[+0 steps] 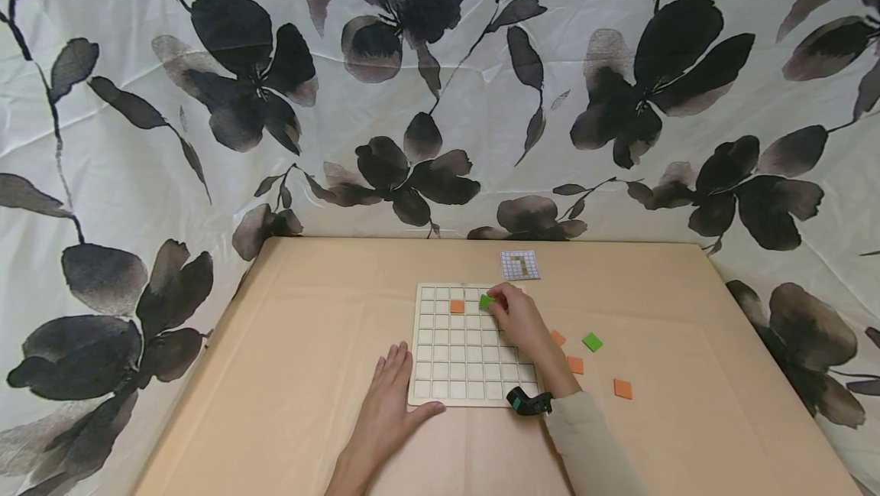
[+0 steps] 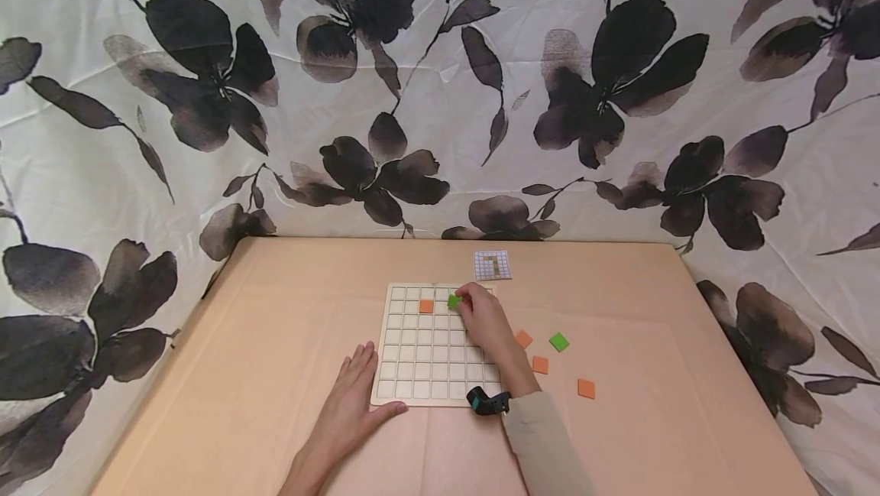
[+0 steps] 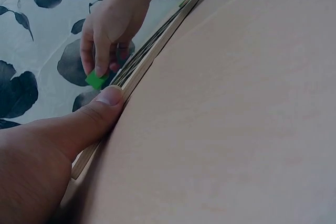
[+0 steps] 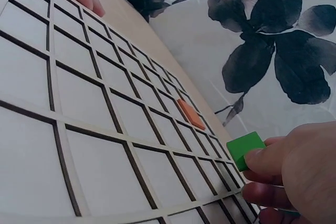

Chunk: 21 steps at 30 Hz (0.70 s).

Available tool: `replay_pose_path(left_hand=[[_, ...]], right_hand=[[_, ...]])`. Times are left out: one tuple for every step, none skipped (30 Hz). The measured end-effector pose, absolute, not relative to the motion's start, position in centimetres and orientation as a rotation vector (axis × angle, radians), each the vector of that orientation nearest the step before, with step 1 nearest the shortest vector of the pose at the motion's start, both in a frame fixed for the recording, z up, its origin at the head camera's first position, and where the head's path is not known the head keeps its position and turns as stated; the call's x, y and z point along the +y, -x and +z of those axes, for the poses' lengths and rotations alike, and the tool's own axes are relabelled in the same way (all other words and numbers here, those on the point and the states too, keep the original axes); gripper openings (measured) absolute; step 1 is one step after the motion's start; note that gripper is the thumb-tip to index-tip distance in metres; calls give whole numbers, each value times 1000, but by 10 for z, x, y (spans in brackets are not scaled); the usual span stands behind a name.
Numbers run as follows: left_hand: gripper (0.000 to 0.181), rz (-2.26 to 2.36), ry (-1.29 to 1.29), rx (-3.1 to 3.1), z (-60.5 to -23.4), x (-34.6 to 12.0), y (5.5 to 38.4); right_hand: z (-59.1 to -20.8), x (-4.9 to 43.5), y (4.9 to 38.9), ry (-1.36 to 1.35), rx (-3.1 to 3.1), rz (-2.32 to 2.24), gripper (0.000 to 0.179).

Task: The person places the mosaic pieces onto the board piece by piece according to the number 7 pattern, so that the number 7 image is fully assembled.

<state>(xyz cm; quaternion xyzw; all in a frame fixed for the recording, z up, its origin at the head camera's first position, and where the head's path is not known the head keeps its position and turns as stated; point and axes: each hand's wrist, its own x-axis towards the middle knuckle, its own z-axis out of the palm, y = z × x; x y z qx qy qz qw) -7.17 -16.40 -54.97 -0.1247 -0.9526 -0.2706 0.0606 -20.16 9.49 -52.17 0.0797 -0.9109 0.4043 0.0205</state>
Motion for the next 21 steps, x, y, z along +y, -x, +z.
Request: replay_pose_path(left_hand=[[107,-826,372,-2891,-550,-164,72],[107,-835,365,-2899,-549,-164,72],[107,-839,362,-2905,-549,-164,72],[107,-843,361,-2911,-549,-164,72],[107,-843,360,-2912,-548,-164,72],[107,-843,358,-2914,-548,-164,72],[107,-844,358,-2915,-548,-164,72],[107,-844,358,-2915,-548,-164,72],[107,-842,358,-2913,-548,-164,72],[107,-841,358,-2913,-548,-164,72],[108,-838,358,-2912,-548,-164,72],[108,-836,359,-2913,-548,-164,72],[108,-834,360,-2914,-548,-164,72],[108,-834,361,-2914,-548,-164,72],[108,-830,363,-2913,-548,-164,72],[108,-829,365,-2913,-548,-164,72],[108,-828,367,-2912,-548,-164,72],[108,-824,369,-2912,-548,-164,72],[108,-825,369,-2911,-548,-164,72],[108,-823,370,-2912,-548,-164,72],[108,-820,373,-2912,-548,-164,72]], right_hand=[[-522,94,202,-253,-2829,1246,16],[-522,93,203,-256,-2829,1248,16],[-523,92,204,-258,-2831,1244,15],[-523,91,204,-261,-2835,1236,15],[-524,90,204,-263,-2836,1233,14],[-524,89,205,-261,-2837,1234,14],[-525,88,205,-262,-2838,1234,14],[-525,87,205,-261,-2838,1238,13],[-525,86,205,-264,-2838,1238,13],[-525,85,206,-267,-2836,1239,13],[-526,85,206,-268,-2836,1241,13],[-526,84,206,-271,-2837,1237,13],[-527,84,207,-274,-2837,1231,13],[-527,83,207,-278,-2837,1226,12],[-528,83,207,-283,-2837,1218,12],[-528,82,208,-286,-2839,1207,12],[-529,82,208,-289,-2839,1203,12],[-529,82,208,-291,-2840,1196,12],[-530,81,208,-294,-2841,1193,12],[-530,81,208,-295,-2843,1190,12],[-530,81,208,-297,-2846,1180,12]])
